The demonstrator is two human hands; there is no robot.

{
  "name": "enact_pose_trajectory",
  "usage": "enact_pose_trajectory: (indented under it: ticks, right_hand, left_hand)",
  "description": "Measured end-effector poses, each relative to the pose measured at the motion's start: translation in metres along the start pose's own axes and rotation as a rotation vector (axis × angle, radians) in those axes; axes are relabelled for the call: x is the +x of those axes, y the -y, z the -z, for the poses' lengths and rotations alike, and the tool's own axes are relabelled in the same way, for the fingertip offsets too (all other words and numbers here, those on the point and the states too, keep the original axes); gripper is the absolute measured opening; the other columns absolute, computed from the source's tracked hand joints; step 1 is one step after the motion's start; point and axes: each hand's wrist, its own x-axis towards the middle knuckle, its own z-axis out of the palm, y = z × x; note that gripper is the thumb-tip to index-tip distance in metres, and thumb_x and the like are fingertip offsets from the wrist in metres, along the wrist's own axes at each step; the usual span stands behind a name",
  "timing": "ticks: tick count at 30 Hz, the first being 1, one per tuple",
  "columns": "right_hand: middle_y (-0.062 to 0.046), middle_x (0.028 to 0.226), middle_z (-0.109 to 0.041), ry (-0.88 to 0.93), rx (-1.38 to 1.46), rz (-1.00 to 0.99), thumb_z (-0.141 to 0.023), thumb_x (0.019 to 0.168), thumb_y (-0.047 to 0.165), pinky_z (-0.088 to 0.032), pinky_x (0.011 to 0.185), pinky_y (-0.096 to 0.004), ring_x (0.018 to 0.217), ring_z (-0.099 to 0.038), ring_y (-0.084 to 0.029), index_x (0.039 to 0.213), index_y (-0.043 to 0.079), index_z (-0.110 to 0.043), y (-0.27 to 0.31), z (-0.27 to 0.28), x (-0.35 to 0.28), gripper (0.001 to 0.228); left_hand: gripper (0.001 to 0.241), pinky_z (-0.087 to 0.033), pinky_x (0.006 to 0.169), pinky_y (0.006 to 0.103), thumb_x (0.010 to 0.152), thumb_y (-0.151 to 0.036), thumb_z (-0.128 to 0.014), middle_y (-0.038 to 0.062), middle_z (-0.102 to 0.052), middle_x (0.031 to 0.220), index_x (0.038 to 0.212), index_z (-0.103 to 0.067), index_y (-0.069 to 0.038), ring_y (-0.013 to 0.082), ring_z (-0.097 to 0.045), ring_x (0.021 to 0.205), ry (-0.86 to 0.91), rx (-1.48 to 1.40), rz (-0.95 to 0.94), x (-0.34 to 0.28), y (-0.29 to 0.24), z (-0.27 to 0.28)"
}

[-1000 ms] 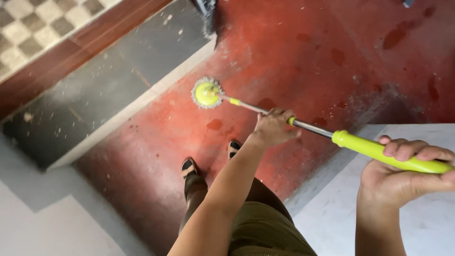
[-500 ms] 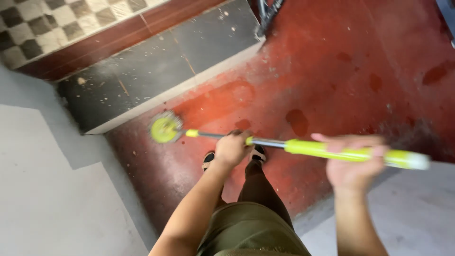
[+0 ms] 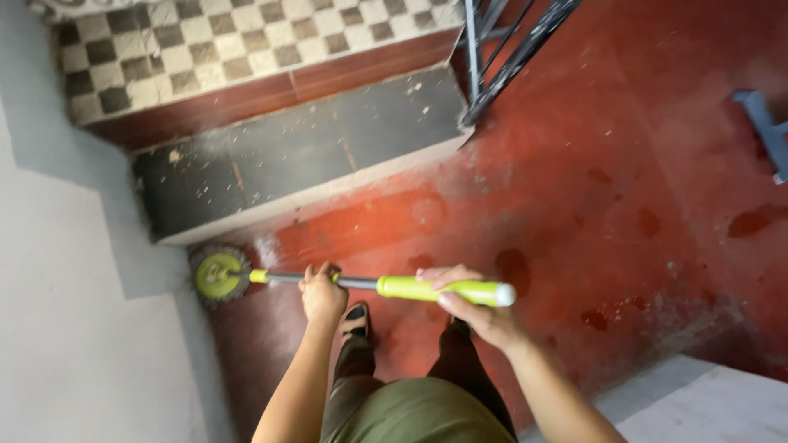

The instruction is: Mopping the tiled stairs and floor area in a gym environment.

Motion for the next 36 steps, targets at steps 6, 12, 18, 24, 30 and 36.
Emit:
enact_pose_trajectory:
  ticks: [6, 12, 18, 24, 30, 36]
  right_hand:
    - [-0.027, 0.128, -0.072, -0.025, 0.04, -0.083, -0.072, 0.095, 0.023, -0.054, 0.096, -0.05, 0.113, -0.07, -0.034, 0.106, 0.004, -0.077, -0.005, 0.09, -0.034, 0.023]
    - [-0.029, 0.127, -0.071, -0.033, 0.037, 0.023, -0.068, 0.098, 0.031, -0.05, 0.099, -0.052, 0.118, -0.066, -0.037, 0.111, 0.0, -0.075, 0.004, 0.273, -0.09, 0.035]
    - [-0.032, 0.116, -0.072, -0.263, -0.103, 0.248, -0.05, 0.101, 0.052, -0.05, 0.106, -0.052, 0.114, -0.069, -0.044, 0.111, -0.008, -0.072, 0.057, 0.444, -0.135, 0.064]
    - [-0.025, 0.122, -0.068, -0.418, -0.157, 0.282, -0.067, 0.093, 0.009, -0.07, 0.087, -0.047, 0.099, -0.078, -0.038, 0.118, 0.004, -0.055, 0.1, 0.543, -0.134, 0.028]
    - [-0.019, 0.108, -0.079, -0.114, -0.307, 0.176, -0.066, 0.092, 0.003, -0.064, 0.084, -0.033, 0.098, -0.08, -0.029, 0.094, 0.003, -0.066, 0.113, 0.575, -0.026, 0.002]
    - [-0.018, 0.112, -0.08, 0.159, -0.091, 0.078, -0.071, 0.092, 0.01, -0.064, 0.087, -0.037, 0.104, -0.078, -0.029, 0.095, 0.007, -0.071, 0.057, 0.53, 0.096, 0.005]
  left_hand:
    - [0.015, -0.058, 0.1, 0.0524, 0.088, -0.028, -0.069, 0.015, -0.048, 0.15, 0.103, -0.073, -0.031, 0.0544, -0.053, 0.13, -0.019, 0.155, -0.023, 0.013, -0.041, -0.092]
    - [0.021, -0.054, 0.106, 0.0507, 0.088, -0.03, -0.068, 0.012, -0.049, 0.149, 0.108, -0.072, -0.033, 0.0526, -0.052, 0.132, 0.038, 0.165, -0.102, -0.03, -0.215, -0.189]
    - [0.046, -0.039, 0.116, 0.0568, 0.08, -0.026, -0.077, 0.003, -0.057, 0.137, 0.124, -0.064, -0.029, 0.0276, -0.049, 0.137, -0.001, 0.081, -0.512, -0.122, -0.427, -0.233]
    - [0.026, -0.041, 0.092, 0.0422, 0.088, -0.031, -0.068, 0.009, -0.069, 0.092, 0.105, -0.057, -0.014, 0.0278, -0.067, 0.089, -0.175, 0.124, -1.031, -0.139, -0.537, -0.237]
    - [0.026, -0.041, 0.082, 0.0428, 0.091, -0.033, -0.063, 0.006, -0.073, 0.085, 0.107, -0.054, -0.015, 0.028, -0.071, 0.088, -0.175, 0.146, -0.938, -0.075, -0.542, -0.213]
    - [0.021, -0.041, 0.085, 0.0421, 0.09, -0.041, -0.059, -0.002, -0.071, 0.093, 0.098, -0.057, -0.022, 0.0251, -0.066, 0.09, -0.253, 0.144, -0.602, 0.003, -0.476, -0.167]
